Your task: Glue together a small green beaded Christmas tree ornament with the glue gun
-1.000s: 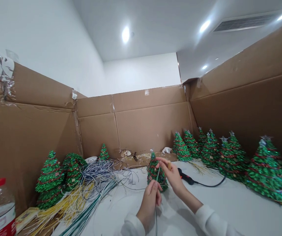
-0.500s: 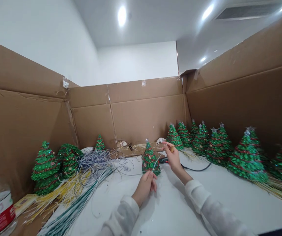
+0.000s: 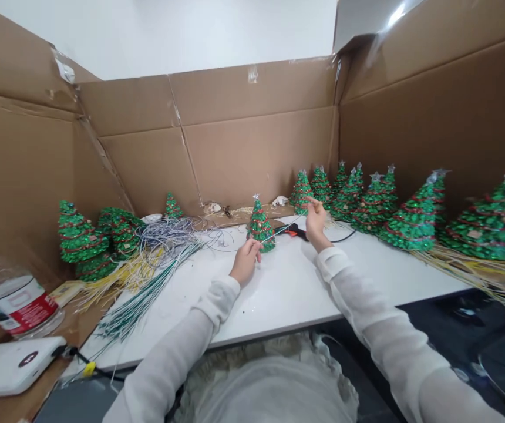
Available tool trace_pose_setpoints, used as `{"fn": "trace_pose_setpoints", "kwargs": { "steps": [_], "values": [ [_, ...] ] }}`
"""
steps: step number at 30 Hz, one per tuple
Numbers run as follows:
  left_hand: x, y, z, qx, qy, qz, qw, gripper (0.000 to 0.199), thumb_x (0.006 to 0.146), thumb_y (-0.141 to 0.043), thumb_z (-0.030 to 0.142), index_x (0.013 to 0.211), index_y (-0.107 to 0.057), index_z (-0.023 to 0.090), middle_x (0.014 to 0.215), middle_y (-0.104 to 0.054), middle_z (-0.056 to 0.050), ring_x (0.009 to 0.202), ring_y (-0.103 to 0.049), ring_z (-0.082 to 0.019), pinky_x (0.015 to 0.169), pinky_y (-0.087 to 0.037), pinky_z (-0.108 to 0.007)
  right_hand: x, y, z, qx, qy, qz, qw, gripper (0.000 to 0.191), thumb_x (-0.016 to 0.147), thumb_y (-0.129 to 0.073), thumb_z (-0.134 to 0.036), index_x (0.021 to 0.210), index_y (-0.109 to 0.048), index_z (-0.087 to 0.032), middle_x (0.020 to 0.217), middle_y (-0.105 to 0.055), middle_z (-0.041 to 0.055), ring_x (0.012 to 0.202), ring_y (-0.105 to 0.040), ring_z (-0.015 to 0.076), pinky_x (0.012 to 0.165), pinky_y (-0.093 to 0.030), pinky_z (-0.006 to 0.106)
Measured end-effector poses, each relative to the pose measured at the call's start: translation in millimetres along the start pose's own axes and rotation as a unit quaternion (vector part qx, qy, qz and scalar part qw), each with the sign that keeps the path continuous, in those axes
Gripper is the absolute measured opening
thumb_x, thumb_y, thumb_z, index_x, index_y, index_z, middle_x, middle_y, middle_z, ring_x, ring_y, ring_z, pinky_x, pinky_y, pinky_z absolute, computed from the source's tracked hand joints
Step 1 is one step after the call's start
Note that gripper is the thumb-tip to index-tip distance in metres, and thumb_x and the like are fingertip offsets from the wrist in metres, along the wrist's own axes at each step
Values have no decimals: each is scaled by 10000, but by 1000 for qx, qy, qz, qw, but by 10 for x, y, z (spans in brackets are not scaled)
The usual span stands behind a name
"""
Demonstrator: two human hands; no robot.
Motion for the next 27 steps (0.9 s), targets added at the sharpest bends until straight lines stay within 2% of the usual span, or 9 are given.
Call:
{"fn": "trace_pose_setpoints", "kwargs": {
  "steps": [3,5,8,12,14,17,19,23,27],
  "values": [
    [12,60,57,41,-39,16,998,216,828,-390,353,768,-515,187,469,-477,63,441,-399,-83,501,-316,-197,-207,-8,-450,-185,129,29,974,371,808,-418,-258,1164,-503,-196,1156,-475,136,1105,-393,285,921,-262,485],
    [12,87,86,65,-58,21,996,209,831,-391,344,770,-520,193,476,-483,62,486,-446,-94,549,-343,-204,-466,-233,-773,-208,237,-60,947,397,819,-360,-166,1190,-492,-222,1184,-465,125,1130,-379,270,928,-270,451],
    [13,116,111,101,-68,28,992,188,828,-392,317,778,-529,199,480,-493,59,519,-474,-109,573,-343,-216,-1031,-659,-1068,-176,349,-277,878,379,792,-367,-100,1098,-556,-220,1002,-559,92,981,-479,229,839,-359,356],
    [8,156,155,119,-84,47,988,123,785,-416,226,737,-522,188,519,-516,42,520,-471,-115,539,-311,-225,-1517,-924,-1106,-204,371,-412,807,378,758,-405,-72,1086,-555,-188,894,-586,74,843,-511,199,700,-386,281],
    [-10,160,207,106,-104,48,988,127,784,-416,226,710,-512,186,546,-521,36,524,-464,-112,539,-310,-225,-1556,-954,-1064,-239,359,-422,797,391,763,-427,-84,1125,-528,-193,906,-601,65,825,-526,188,649,-366,258],
    [-41,154,290,87,-127,43,987,187,817,-408,281,685,-500,186,550,-496,41,520,-433,-101,557,-316,-222,-1416,-910,-976,-298,309,-391,814,297,834,-425,-176,1111,-524,-213,841,-635,36,744,-551,168,555,-299,240],
    [-44,148,313,69,-128,37,989,208,823,-417,314,681,-497,184,541,-475,46,529,-426,-99,566,-321,-219,-1304,-862,-945,-332,291,-358,823,226,890,-382,-271,1007,-568,-221,773,-645,26,694,-553,159,529,-251,243],
    [12,201,227,5,-90,51,995,210,814,-432,358,747,-511,176,513,-457,52,527,-428,-105,570,-334,-222,-1145,-804,-930,-366,304,-305,825,352,911,-354,-395,737,-599,-211,725,-645,29,681,-541,146,535,-214,253],
    [55,270,134,-25,-67,74,995,237,801,-450,394,751,-515,171,511,-462,52,543,-445,-108,613,-353,-229,-1028,-761,-877,-362,311,-281,833,387,912,-358,-402,679,-591,-200,712,-637,33,687,-521,148,552,-225,259]
  ]
}}
Point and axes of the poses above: each hand's wrist, its own x-axis towards the middle knuckle, its own y-axis out of the back of the hand, z = x × y, the point moved 9 cm from there along x, towards the middle knuckle
